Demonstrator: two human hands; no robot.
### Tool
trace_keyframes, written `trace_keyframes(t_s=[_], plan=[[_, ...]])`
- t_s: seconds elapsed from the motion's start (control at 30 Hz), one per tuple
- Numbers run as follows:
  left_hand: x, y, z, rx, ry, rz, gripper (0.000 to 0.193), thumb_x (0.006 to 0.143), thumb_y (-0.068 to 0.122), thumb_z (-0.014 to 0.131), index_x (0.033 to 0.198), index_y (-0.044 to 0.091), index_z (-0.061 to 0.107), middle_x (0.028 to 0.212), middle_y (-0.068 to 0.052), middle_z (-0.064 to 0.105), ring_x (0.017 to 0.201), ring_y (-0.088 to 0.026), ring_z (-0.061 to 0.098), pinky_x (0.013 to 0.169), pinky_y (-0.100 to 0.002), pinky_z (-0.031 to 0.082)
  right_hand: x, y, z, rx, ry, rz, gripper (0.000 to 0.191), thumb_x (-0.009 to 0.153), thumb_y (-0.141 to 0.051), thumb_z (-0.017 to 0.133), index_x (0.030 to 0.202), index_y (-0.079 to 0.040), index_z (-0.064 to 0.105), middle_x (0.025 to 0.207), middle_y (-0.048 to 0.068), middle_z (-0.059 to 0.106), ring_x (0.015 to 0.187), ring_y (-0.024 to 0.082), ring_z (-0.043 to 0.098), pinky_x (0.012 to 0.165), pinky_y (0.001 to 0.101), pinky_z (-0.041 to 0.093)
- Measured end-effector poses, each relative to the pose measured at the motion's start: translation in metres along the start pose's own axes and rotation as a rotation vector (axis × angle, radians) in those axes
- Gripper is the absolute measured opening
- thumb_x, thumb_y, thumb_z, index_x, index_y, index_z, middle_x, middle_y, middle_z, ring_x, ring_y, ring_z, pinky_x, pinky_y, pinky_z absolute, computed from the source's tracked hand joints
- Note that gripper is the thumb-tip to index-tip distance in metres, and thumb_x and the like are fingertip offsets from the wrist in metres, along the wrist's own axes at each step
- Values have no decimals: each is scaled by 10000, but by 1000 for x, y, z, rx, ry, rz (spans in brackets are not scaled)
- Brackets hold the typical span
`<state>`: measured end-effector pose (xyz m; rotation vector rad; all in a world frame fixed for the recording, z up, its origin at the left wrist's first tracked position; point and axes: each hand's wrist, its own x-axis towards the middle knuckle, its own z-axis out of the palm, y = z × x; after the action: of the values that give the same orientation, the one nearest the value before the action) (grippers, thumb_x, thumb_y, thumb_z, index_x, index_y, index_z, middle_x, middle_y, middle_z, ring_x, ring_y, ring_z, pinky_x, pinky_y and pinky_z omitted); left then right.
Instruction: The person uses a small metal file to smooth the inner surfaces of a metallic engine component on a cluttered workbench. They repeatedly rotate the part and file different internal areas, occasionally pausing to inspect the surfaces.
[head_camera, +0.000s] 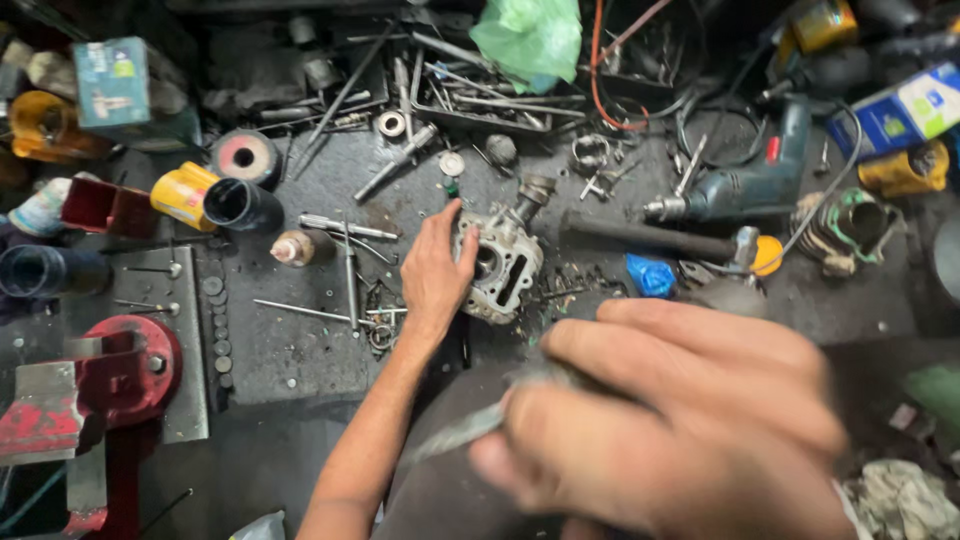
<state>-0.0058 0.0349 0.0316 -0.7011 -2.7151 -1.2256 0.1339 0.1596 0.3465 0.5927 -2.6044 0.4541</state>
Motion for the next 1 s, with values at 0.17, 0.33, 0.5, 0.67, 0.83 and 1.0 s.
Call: trace_keyframes(t_s=[0.17,0.33,0.5,0.67,0.83,1.0], plan=[[-1,2,0,0,26,15,424,998,330,649,1377,146,599,1207,-109,681,1069,-331,685,874,-448,552,5,0,-22,-109,-9,-18,178,847,-231,818,847,-153,658,905,18,719,709,207,704,641,320,550],[0,5,-4,8,23,-7,433,992,332,657,1379,147,600,1180,-109,682,1050,-327,685,860,-445,553,11,1,-22,-119,-38,-47,144,877,-271,792,910,-199,671,930,-4,723,731,190,708,660,300,554],[-3,1,-5,-13,28,3,427,993,326,670,1370,138,598,1193,-115,680,1065,-340,681,871,-444,554,13,3,-20,-104,-78,-100,124,907,-310,765,973,-244,684,956,-25,727,754,172,712,679,281,557],[-2,-1,-1,-14,36,14,419,1002,327,665,1370,137,598,1206,-111,682,1070,-337,689,869,-443,556,16,6,-23,-97,-102,-148,123,936,-349,739,1035,-290,697,981,-46,730,776,155,717,698,261,560],[-1,2,-3,8,31,-6,421,986,335,667,1360,150,609,1175,-105,686,1052,-329,692,856,-437,562,20,-2,-23,-115,-109,-193,142,966,-389,713,1098,-336,710,1006,-68,734,799,137,721,717,241,564],[-1,1,-5,-10,20,-8,419,994,339,663,1362,148,605,1184,-104,684,1061,-323,692,863,-434,561,27,-5,-29,-148,-197,-245,160,963,-380,674,1120,-361,693,1070,-80,740,880,132,729,819,237,555]])
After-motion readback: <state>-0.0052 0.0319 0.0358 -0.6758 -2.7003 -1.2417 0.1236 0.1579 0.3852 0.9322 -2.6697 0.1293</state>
